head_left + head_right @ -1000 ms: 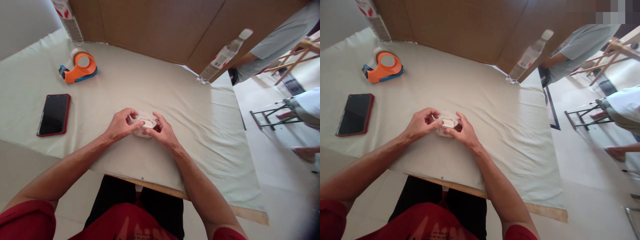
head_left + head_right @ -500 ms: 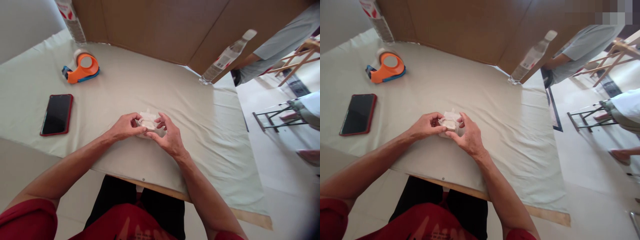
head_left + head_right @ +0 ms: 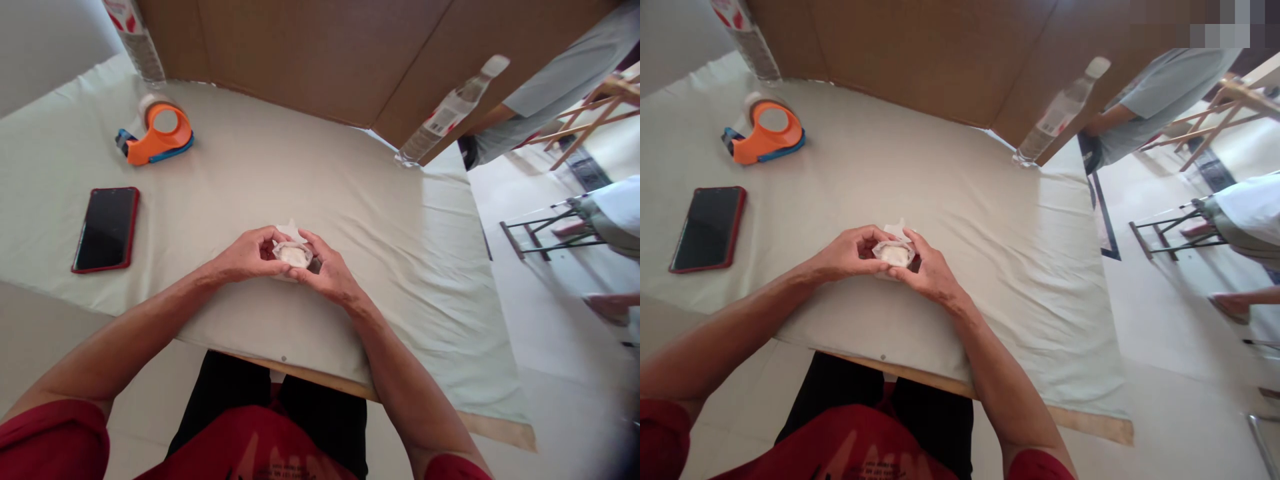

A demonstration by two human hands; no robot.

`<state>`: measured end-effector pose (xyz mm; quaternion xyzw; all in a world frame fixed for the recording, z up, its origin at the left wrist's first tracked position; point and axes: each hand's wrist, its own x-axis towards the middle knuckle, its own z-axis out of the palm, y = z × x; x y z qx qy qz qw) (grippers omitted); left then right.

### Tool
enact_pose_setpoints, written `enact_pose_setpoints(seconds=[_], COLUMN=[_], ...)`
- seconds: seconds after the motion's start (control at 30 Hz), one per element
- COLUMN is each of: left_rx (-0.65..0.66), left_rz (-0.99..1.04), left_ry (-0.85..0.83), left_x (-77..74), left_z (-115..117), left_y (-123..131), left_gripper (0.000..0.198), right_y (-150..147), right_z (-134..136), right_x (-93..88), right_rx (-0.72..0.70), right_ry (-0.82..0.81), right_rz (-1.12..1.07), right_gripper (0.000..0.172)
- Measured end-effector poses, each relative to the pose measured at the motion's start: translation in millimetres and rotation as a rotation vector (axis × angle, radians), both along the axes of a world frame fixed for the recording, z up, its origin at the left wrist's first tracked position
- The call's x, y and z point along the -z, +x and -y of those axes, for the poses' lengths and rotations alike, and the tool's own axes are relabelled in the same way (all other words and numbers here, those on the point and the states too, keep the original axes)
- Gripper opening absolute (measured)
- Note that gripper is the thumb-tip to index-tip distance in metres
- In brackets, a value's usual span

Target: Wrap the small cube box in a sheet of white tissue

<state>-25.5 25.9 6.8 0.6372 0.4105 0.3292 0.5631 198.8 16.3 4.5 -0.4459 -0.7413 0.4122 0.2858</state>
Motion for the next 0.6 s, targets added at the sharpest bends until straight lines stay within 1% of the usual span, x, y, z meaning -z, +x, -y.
enact_pose_setpoints(seconds=[0.13, 0.27, 0.33, 0.37, 0.43, 0.53, 0.6], left_rx=[-0.001, -0.002, -0.004, -0.008, -0.024, -0.052, -0.061], left_rz=[-0.024, 0.01, 0.028, 0.033, 0.039, 0.043, 0.042], left_ry=[-0.003, -0.047, -0.085, -0.101, -0.12, -0.151, -0.189], left_x=[-0.7, -2.4, -2.5, -2.2, -1.2, -0.6, -1.7], left_z=[-0.4, -1.0, -1.4, -1.6, -2.3, -3.6, -4.5], left_y=[-0.7, -0.3, 0.5, 1.0, 1.8, 2.7, 3.0], left_gripper=[0.038, 0.035, 0.035, 0.035, 0.037, 0.039, 0.038], right_y=[1.2, 3.0, 6.9, 9.7, 15.6, 20.0, 17.2], right_z=[-0.2, 1.9, 0.2, -2.0, -8.7, -22.2, -31.6], right_x=[1.4, 0.0, -2.1, -2.8, -3.1, -0.4, 1.6], right_rx=[-0.023, -0.026, -0.001, 0.033, 0.162, 0.362, 0.41], right_ry=[0.044, 0.192, 0.243, 0.241, 0.182, 0.015, -0.084], right_rz=[0.076, 0.129, 0.106, 0.082, 0.021, -0.052, -0.054], right_gripper=[0.084, 0.083, 0.082, 0.08, 0.068, 0.046, 0.038])
